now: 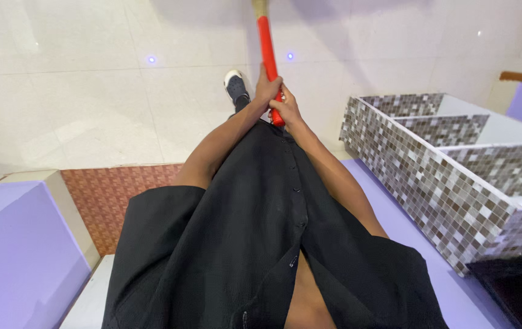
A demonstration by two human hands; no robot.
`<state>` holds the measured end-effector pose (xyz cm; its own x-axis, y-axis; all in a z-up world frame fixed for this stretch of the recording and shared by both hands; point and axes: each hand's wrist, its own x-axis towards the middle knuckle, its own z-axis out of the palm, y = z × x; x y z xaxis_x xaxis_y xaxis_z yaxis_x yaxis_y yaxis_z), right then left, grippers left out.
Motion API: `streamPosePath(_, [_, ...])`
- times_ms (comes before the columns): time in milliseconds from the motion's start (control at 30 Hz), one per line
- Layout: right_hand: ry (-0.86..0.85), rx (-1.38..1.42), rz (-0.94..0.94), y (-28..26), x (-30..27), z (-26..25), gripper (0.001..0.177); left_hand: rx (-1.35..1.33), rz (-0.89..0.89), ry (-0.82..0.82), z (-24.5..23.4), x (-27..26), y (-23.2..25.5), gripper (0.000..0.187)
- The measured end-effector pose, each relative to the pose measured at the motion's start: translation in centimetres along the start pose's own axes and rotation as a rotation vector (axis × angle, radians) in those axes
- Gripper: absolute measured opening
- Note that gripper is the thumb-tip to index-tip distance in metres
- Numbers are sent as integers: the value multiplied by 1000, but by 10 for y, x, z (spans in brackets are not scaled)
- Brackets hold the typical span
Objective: The person sweeps the floor using a broom with a red handle, moving debris from different areas of the room toward a central point.
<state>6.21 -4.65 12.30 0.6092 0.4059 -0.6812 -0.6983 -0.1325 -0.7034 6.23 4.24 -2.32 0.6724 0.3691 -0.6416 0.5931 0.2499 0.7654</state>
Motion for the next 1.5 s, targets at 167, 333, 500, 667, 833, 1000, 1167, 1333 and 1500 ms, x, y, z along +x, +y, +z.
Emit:
streamPosePath(167, [-161, -89, 162, -15, 52, 45, 80, -18, -84, 185, -74, 24, 15, 86])
streamPosePath(333, [-267, -132, 209, -10, 91, 79, 69, -40, -137, 314, -119, 39, 25, 63])
streamPosePath(500, [-121, -34, 232, -3, 93, 84, 43, 90, -122, 123, -118, 58, 34, 54])
streamPosePath(667, [132, 23, 172, -6, 74, 63, 41, 112, -179, -150, -69, 65, 40, 57])
streamPosePath(833, [275, 30, 57, -16, 55, 46, 44, 16, -203, -303, -29, 58, 51, 67])
streamPosePath(1000, [202, -64, 11, -22, 44, 42, 77, 121, 10, -167, -33, 46, 47, 85])
streamPosePath(1167, [-44, -56, 6, -27, 75, 56, 84, -77, 147, 31, -72, 55, 54, 77])
streamPosePath(1333, [-297, -85, 128, -31, 131, 87, 83, 142, -100, 338, -134, 75, 70, 98])
streamPosePath(1500, [-409, -141, 205, -39, 173, 113, 60, 108, -183, 417, -166, 93, 85, 78])
